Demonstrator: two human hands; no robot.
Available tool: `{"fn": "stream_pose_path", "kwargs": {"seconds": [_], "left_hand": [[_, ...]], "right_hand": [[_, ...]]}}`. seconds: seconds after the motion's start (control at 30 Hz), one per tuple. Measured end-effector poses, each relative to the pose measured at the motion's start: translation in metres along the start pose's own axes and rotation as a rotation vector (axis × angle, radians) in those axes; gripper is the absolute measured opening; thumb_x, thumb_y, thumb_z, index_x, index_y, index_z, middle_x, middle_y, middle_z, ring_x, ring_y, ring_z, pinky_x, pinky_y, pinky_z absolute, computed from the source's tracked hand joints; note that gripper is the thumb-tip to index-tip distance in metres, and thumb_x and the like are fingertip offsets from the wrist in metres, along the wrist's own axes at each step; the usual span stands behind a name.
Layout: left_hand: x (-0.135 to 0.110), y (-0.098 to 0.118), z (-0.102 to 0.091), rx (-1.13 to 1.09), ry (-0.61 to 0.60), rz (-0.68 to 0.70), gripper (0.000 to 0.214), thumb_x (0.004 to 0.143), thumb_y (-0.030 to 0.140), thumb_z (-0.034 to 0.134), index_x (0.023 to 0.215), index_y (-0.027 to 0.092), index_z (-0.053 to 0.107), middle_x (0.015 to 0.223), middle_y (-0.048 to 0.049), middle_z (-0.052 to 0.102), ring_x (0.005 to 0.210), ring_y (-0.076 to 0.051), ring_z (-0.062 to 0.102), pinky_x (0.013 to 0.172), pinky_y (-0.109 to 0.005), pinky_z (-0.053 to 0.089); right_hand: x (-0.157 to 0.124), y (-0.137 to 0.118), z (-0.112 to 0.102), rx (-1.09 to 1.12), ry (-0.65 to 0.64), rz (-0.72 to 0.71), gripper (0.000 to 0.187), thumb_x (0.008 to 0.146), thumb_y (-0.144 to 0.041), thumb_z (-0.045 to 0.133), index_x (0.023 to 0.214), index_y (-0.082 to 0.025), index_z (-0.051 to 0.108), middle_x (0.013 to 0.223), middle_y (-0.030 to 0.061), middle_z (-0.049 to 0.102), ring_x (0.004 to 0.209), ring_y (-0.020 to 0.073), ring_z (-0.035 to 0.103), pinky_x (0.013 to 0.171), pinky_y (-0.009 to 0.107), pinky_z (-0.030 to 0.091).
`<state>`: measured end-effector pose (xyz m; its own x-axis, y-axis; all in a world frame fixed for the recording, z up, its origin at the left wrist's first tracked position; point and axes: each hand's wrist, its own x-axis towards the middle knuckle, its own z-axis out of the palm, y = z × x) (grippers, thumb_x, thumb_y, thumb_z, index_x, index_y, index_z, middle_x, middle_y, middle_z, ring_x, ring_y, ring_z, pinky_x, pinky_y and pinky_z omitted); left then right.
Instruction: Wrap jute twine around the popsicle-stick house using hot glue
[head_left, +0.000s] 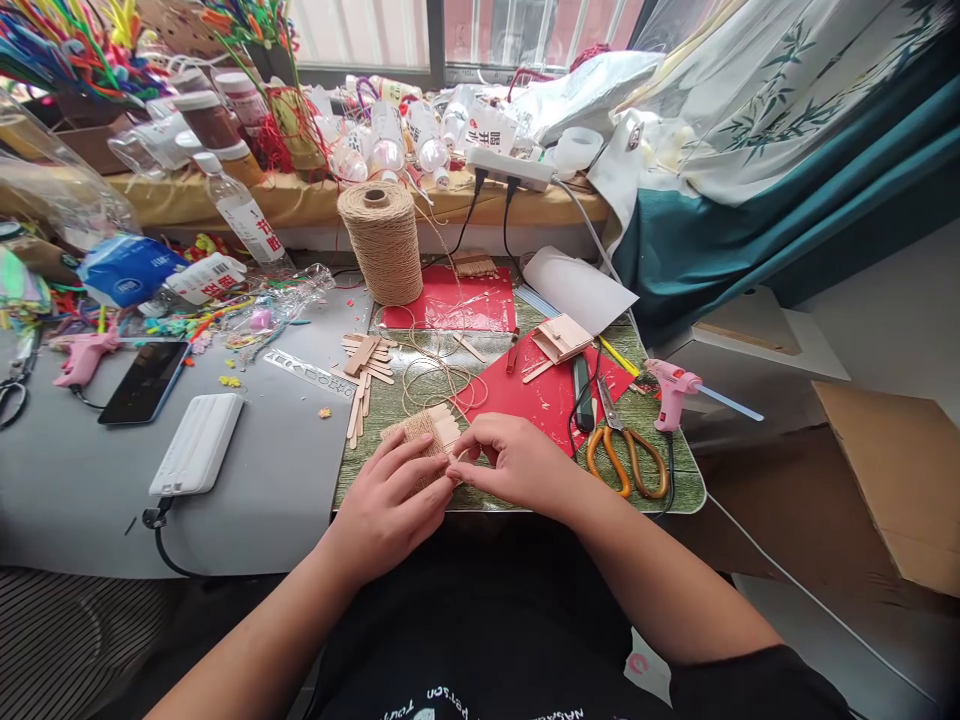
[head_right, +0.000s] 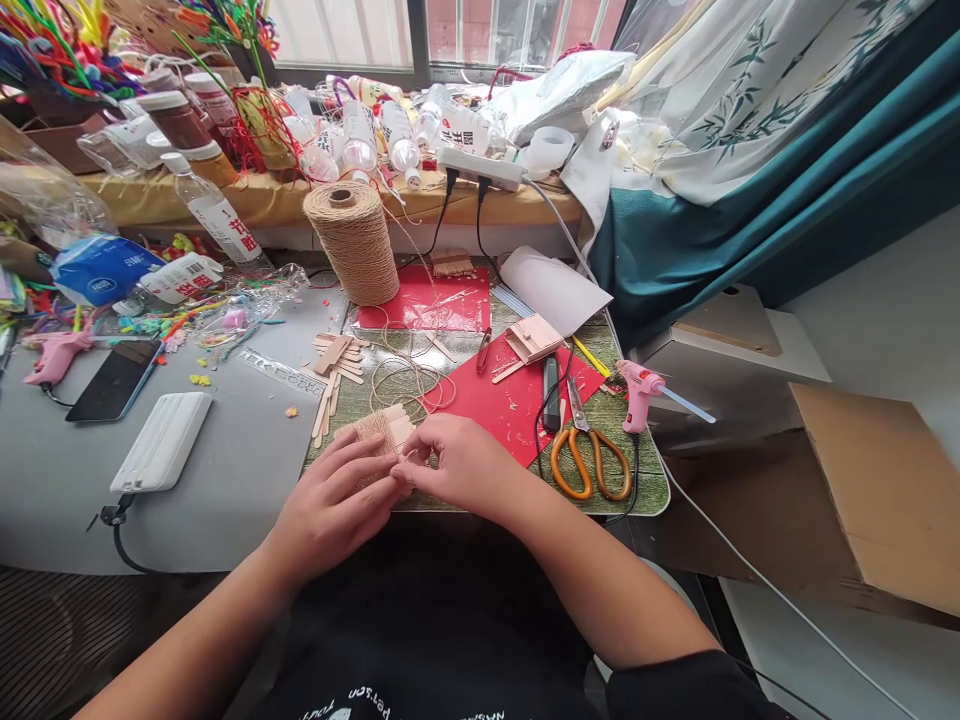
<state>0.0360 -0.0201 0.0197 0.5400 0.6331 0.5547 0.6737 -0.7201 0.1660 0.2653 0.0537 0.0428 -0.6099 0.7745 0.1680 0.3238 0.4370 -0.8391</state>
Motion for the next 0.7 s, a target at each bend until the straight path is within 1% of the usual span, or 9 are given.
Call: {"fn": "stream_pose_path", "kwargs": {"seconds": [0.1, 0.2, 0.37, 0.57, 0.7], "left_hand": [[-0.001, -0.001, 0.001, 0.003, 0.004, 0.012, 0.041, 0.091, 0.012, 0.075, 0.13, 0.024, 0.068, 0.125, -0.0064, 0.078, 0.134, -0.032, 0.065, 0.122, -0.061, 0.047], [-0.002, -0.001, 0.002, 0.006, 0.019, 0.014, 0.041, 0.09, 0.012, 0.075, 0.128, 0.023, 0.068, 0.127, -0.0062, 0.077, 0.133, -0.032, 0.065, 0.122, -0.062, 0.047], [-0.003, -0.001, 0.003, 0.002, 0.023, 0.003, 0.038, 0.09, 0.012, 0.075, 0.125, 0.025, 0.069, 0.128, -0.0061, 0.077, 0.133, -0.031, 0.066, 0.122, -0.061, 0.047], [-0.004, -0.002, 0.004, 0.001, 0.025, 0.009, 0.042, 0.088, 0.011, 0.076, 0.127, 0.024, 0.07, 0.127, -0.007, 0.077, 0.133, -0.032, 0.065, 0.122, -0.062, 0.047], [-0.007, -0.003, 0.004, 0.006, -0.013, 0.014, 0.051, 0.09, 0.01, 0.074, 0.138, 0.027, 0.067, 0.132, -0.0076, 0.074, 0.139, -0.033, 0.061, 0.124, -0.065, 0.043]], "right_hand": [[0.001, 0.002, 0.001, -0.016, 0.008, -0.022, 0.01, 0.091, -0.016, 0.081, 0.085, -0.018, 0.074, 0.082, 0.0008, 0.071, 0.079, 0.0157, 0.066, 0.072, 0.028, 0.049], [0.005, 0.007, 0.003, 0.005, 0.023, -0.03, 0.012, 0.092, -0.016, 0.081, 0.083, -0.018, 0.074, 0.079, 0.0001, 0.07, 0.076, 0.0144, 0.064, 0.071, 0.027, 0.048], [0.008, 0.015, 0.008, 0.045, 0.039, -0.073, 0.01, 0.092, -0.017, 0.082, 0.084, -0.018, 0.075, 0.079, -0.0003, 0.07, 0.074, 0.0136, 0.061, 0.069, 0.026, 0.046], [0.004, 0.016, 0.013, 0.14, 0.09, 0.004, 0.017, 0.091, -0.029, 0.086, 0.08, -0.018, 0.077, 0.075, -0.0004, 0.07, 0.069, 0.0127, 0.06, 0.065, 0.025, 0.045], [0.002, 0.017, 0.017, 0.21, 0.112, 0.048, 0.02, 0.089, -0.03, 0.087, 0.077, -0.018, 0.078, 0.074, -0.0002, 0.069, 0.068, 0.0127, 0.06, 0.064, 0.025, 0.045]]}}
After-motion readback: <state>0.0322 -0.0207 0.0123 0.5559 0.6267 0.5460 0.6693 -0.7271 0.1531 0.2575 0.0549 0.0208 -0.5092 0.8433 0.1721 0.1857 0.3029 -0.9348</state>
